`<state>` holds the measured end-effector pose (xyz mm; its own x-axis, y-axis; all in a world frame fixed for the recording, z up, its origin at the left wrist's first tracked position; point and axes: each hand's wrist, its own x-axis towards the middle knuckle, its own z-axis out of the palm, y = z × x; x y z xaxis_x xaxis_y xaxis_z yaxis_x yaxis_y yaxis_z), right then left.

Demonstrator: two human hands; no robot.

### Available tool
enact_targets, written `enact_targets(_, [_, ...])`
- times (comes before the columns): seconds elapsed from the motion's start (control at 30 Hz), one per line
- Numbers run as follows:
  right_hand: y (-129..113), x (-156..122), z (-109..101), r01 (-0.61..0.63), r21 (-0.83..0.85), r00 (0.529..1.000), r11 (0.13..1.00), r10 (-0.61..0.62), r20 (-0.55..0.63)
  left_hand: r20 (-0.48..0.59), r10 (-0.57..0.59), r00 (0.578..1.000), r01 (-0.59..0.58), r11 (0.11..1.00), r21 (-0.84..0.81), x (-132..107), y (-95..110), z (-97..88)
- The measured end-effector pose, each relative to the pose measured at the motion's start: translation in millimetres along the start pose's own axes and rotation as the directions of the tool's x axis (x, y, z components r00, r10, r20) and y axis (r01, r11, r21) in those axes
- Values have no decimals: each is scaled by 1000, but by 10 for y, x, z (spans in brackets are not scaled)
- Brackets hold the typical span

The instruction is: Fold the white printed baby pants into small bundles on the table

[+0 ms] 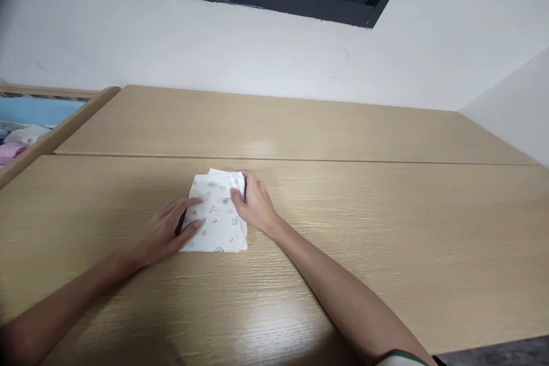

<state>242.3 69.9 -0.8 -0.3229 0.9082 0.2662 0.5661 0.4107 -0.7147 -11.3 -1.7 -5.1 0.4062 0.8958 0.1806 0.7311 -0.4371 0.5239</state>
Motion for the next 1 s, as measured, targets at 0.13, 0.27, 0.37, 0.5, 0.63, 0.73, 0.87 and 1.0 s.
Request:
enact_targets(0.13, [-17, 0, 0, 0, -15, 1000, 1000, 0, -2, 2, 5, 1000, -5, 1000, -5, 4, 8, -4])
enact_targets(0.27, [-32, 1, -3, -3, -30, 1000, 1000, 3, 3, -4, 14, 1000, -14, 1000, 11, 4, 12, -9])
enact_targets(0.37, [-26, 3, 3, 8, -39, 1000, 999, -8, -5, -12, 44, 999, -44, 999, 21, 8, 12, -11])
enact_targets(0.5, [-13, 9, 11, 29, -41, 1000, 999, -30, -9, -25, 64, 998, -63, 997, 34, 13, 11, -10])
enact_targets(0.63, [-22, 14, 8, 39, -59, 999, 998, -39, 2, -34, 77, 996, -75, 996, 45, 15, 4, -6])
enact_targets(0.73, [-32, 19, 6, 38, -74, 999, 997, -37, 14, -35, 78, 996, -76, 996, 44, 15, -6, -2])
enact_targets(0.87, [-34, 23, 9, 33, -86, 999, 996, -31, 20, -25, 73, 997, -71, 996, 55, 17, -4, -10])
enact_targets(1.0, [-34, 23, 9, 42, -93, 999, 995, -40, 22, -8, 77, 997, -77, 995, 55, 20, 6, -24])
